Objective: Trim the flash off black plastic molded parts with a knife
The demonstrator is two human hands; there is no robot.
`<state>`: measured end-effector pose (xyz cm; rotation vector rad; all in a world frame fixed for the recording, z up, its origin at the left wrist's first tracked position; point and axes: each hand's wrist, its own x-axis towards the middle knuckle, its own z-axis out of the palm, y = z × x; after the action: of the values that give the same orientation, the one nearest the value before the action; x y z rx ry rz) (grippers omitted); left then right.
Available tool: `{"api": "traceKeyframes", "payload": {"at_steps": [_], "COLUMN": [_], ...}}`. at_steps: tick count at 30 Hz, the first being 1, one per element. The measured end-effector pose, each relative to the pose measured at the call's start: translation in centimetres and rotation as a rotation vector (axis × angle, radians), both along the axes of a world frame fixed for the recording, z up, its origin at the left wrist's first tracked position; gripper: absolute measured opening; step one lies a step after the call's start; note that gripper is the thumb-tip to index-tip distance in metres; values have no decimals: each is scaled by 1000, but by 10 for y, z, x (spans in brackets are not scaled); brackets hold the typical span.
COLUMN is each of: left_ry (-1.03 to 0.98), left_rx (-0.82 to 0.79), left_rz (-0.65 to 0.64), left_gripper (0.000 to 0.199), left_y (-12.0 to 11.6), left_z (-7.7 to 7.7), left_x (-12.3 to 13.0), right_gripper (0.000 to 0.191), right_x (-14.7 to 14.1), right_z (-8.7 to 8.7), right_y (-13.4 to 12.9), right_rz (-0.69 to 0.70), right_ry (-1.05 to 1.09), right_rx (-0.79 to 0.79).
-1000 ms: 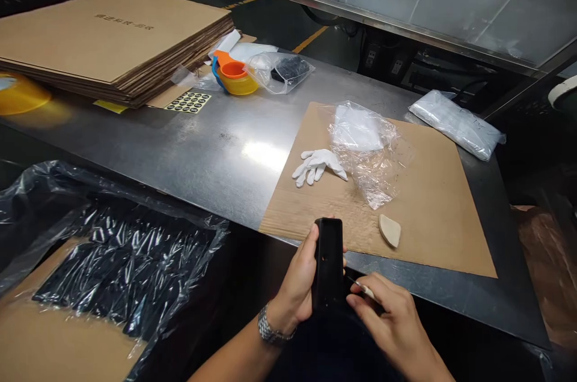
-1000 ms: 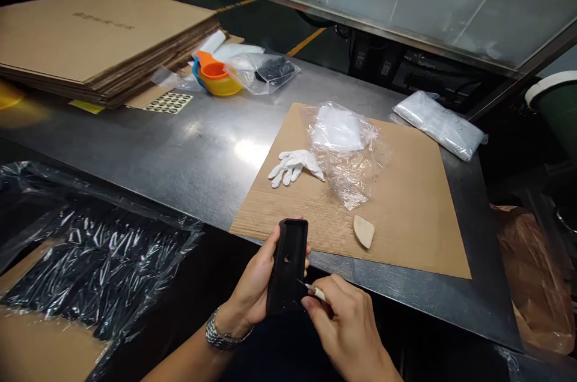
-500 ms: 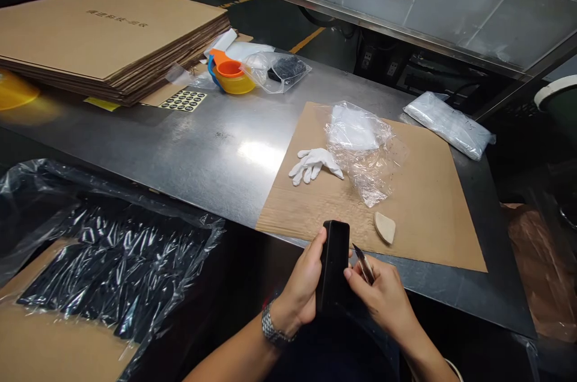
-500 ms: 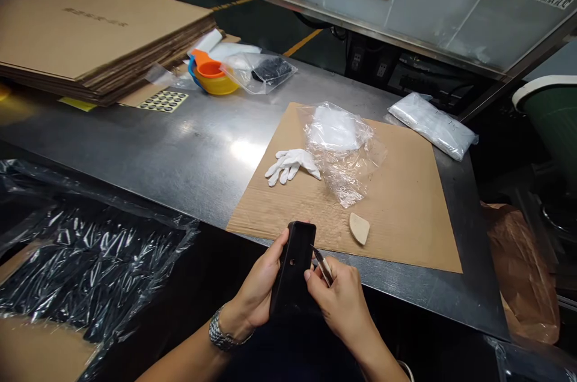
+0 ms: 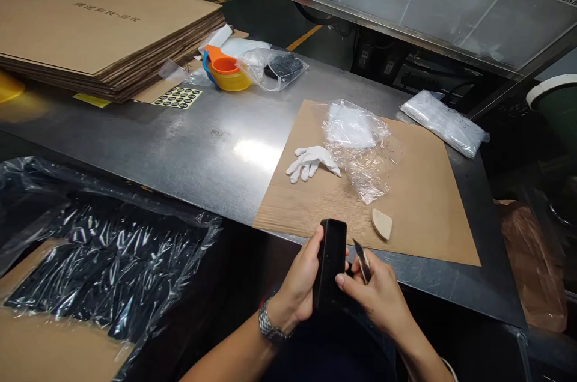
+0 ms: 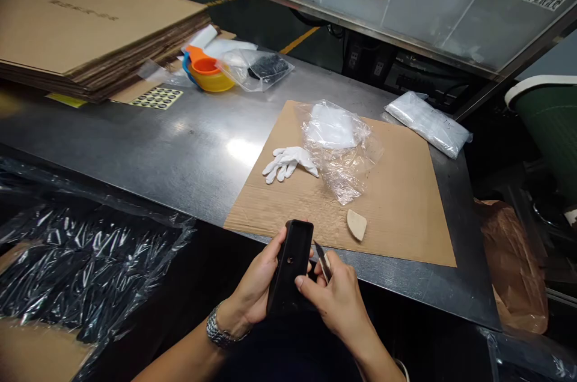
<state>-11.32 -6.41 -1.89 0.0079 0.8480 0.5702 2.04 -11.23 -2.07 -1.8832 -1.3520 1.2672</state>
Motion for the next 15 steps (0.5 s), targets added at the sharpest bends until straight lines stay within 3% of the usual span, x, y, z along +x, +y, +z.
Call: {"api": "traceKeyframes", "payload": {"at_steps": [5, 9, 15], "left_ry": [-89, -110, -92], "left_rx": [-120, -115, -110], "left_rz": [-148, -163, -173], "left_gripper": [58, 58, 61], "left_y": [0, 3, 6], "left_z": [-12, -16, -10], "left_x": [-4, -9, -9], "right_gripper": [26, 27, 31], "right_x": [7, 15, 16], "right_z": [-5, -8, -5], "right_y": [15, 19, 12], "right_rz": [-139, -139, -82], "right_ry": [-35, 5, 74], "right_rx": [122, 169, 139]}}
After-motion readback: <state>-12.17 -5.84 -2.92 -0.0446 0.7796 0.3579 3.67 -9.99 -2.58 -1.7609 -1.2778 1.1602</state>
